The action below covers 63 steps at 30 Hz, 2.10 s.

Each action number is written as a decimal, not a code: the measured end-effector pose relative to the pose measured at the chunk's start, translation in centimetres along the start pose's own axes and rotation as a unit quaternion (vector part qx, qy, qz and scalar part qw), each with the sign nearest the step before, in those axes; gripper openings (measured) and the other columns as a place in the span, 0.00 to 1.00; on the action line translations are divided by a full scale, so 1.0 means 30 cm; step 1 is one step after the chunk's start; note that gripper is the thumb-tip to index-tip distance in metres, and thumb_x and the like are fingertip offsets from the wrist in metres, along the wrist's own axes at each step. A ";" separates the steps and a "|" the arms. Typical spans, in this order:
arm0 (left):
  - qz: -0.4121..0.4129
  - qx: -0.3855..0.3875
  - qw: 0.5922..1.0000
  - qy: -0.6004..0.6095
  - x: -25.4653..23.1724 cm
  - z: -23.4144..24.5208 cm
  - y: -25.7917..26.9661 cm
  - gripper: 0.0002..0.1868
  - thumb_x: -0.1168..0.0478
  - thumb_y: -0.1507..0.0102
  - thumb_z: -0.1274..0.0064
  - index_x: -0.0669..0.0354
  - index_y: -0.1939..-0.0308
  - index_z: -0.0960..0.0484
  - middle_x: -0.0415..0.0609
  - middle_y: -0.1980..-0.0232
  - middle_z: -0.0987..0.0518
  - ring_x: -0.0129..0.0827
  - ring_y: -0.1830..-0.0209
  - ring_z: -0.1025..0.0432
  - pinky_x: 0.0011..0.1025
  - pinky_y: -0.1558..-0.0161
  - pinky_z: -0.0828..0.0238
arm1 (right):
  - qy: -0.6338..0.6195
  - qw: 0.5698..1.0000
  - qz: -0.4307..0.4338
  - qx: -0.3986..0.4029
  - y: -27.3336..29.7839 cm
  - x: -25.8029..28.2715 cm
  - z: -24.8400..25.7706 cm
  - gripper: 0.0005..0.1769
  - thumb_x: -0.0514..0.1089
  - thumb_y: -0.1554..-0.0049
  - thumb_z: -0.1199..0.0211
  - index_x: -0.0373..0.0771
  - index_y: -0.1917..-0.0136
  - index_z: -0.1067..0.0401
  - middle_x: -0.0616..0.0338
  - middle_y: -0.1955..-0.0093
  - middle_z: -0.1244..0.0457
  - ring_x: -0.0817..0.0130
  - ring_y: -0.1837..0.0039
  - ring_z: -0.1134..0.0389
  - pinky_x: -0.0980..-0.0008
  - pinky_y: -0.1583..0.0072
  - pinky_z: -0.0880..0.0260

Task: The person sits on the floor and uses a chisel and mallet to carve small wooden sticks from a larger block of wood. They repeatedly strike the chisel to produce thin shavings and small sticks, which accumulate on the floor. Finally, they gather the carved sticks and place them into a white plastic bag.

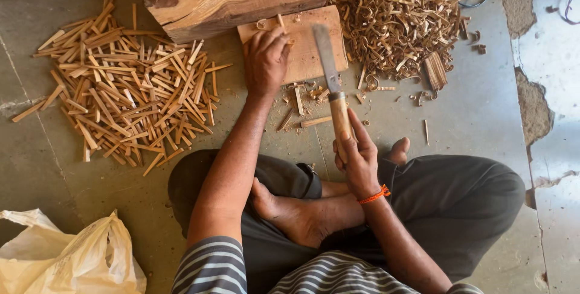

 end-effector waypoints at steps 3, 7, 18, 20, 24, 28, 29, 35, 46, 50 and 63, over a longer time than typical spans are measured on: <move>0.034 0.002 0.999 0.029 0.024 -0.003 0.002 0.15 0.57 0.41 0.30 0.51 0.52 0.15 0.39 0.43 0.19 0.35 0.42 0.28 0.38 0.38 0.34 | 0.049 0.999 -0.022 0.002 0.012 0.007 0.011 0.34 0.45 0.36 0.43 0.43 0.18 0.44 0.64 0.64 0.40 0.82 0.69 0.44 0.80 0.67 0.43; 0.036 -0.017 0.999 0.021 0.014 0.010 -0.007 0.20 0.60 0.43 0.30 0.49 0.46 0.15 0.37 0.43 0.19 0.35 0.42 0.29 0.37 0.39 0.35 | 0.131 0.990 -0.051 0.013 0.020 0.041 0.001 0.33 0.44 0.37 0.42 0.45 0.20 0.41 0.67 0.65 0.39 0.84 0.69 0.43 0.80 0.66 0.41; 0.070 -0.015 0.997 0.025 -0.035 0.086 -0.026 0.13 0.61 0.43 0.31 0.38 0.56 0.11 0.37 0.59 0.25 0.35 0.55 0.31 0.39 0.51 0.35 | 0.319 0.944 0.080 -0.005 -0.113 0.095 -0.160 0.28 0.43 0.36 0.43 0.40 0.23 0.37 0.69 0.63 0.37 0.82 0.62 0.42 0.78 0.60 0.36; 0.081 -0.028 0.996 0.023 -0.041 0.094 -0.022 0.15 0.61 0.46 0.32 0.37 0.57 0.11 0.37 0.60 0.24 0.36 0.55 0.31 0.40 0.52 0.36 | 0.320 0.945 0.067 -0.015 -0.164 0.096 -0.193 0.29 0.43 0.36 0.43 0.41 0.23 0.37 0.68 0.63 0.37 0.81 0.63 0.41 0.76 0.61 0.36; 0.071 -0.031 0.997 0.023 -0.022 0.074 -0.036 0.09 0.60 0.39 0.34 0.35 0.60 0.12 0.35 0.58 0.24 0.33 0.54 0.31 0.38 0.51 0.36 | 0.326 0.945 0.016 0.005 -0.071 0.136 -0.144 0.30 0.44 0.36 0.45 0.42 0.22 0.39 0.67 0.65 0.38 0.80 0.63 0.39 0.75 0.62 0.36; 0.072 -0.008 0.997 0.010 -0.015 0.038 -0.016 0.06 0.59 0.38 0.33 0.38 0.61 0.12 0.35 0.59 0.25 0.33 0.56 0.31 0.38 0.51 0.36 | 0.311 0.950 -0.017 -0.007 -0.012 0.115 -0.124 0.31 0.46 0.37 0.44 0.43 0.21 0.39 0.67 0.65 0.39 0.81 0.63 0.40 0.76 0.63 0.37; 0.060 -0.007 0.998 0.000 -0.017 0.036 -0.015 0.06 0.60 0.37 0.34 0.38 0.60 0.13 0.35 0.58 0.25 0.32 0.56 0.31 0.37 0.50 0.35 | 0.313 0.950 -0.001 0.000 -0.031 0.103 -0.133 0.31 0.46 0.37 0.44 0.43 0.21 0.40 0.67 0.65 0.39 0.81 0.63 0.40 0.77 0.63 0.37; 0.094 0.023 0.995 0.008 -0.047 0.087 -0.023 0.14 0.62 0.45 0.35 0.42 0.56 0.11 0.41 0.57 0.23 0.39 0.53 0.30 0.41 0.50 0.35 | 0.185 0.982 -0.020 0.013 -0.144 0.026 -0.162 0.32 0.45 0.35 0.44 0.43 0.19 0.42 0.68 0.65 0.43 0.82 0.65 0.44 0.79 0.65 0.43; 0.048 0.006 0.998 0.044 0.005 0.030 -0.003 0.15 0.57 0.40 0.30 0.55 0.53 0.14 0.42 0.47 0.19 0.38 0.46 0.29 0.39 0.42 0.32 | 0.109 0.994 0.000 -0.011 -0.016 0.033 0.002 0.34 0.47 0.35 0.44 0.42 0.18 0.45 0.67 0.66 0.41 0.83 0.69 0.44 0.80 0.67 0.42; 0.050 -0.017 0.996 0.068 0.010 0.030 -0.011 0.14 0.60 0.40 0.30 0.53 0.52 0.13 0.40 0.47 0.19 0.37 0.45 0.29 0.37 0.41 0.32 | 0.169 0.985 -0.037 0.003 0.000 0.054 -0.007 0.33 0.47 0.37 0.42 0.44 0.20 0.41 0.67 0.65 0.39 0.83 0.68 0.43 0.79 0.66 0.40; 0.075 -0.017 0.997 0.018 -0.049 0.099 0.000 0.15 0.64 0.44 0.33 0.40 0.56 0.12 0.38 0.59 0.26 0.38 0.53 0.32 0.41 0.50 0.36 | 0.276 0.961 0.000 -0.003 -0.130 0.031 -0.120 0.28 0.43 0.35 0.44 0.43 0.22 0.37 0.68 0.64 0.39 0.81 0.64 0.42 0.77 0.62 0.39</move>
Point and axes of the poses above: each hand's wrist, its own y-axis away from the middle knuckle, its own z-axis out of the back of the hand, x = y × z, the point moved 5 cm from there along -y, towards the middle knuckle
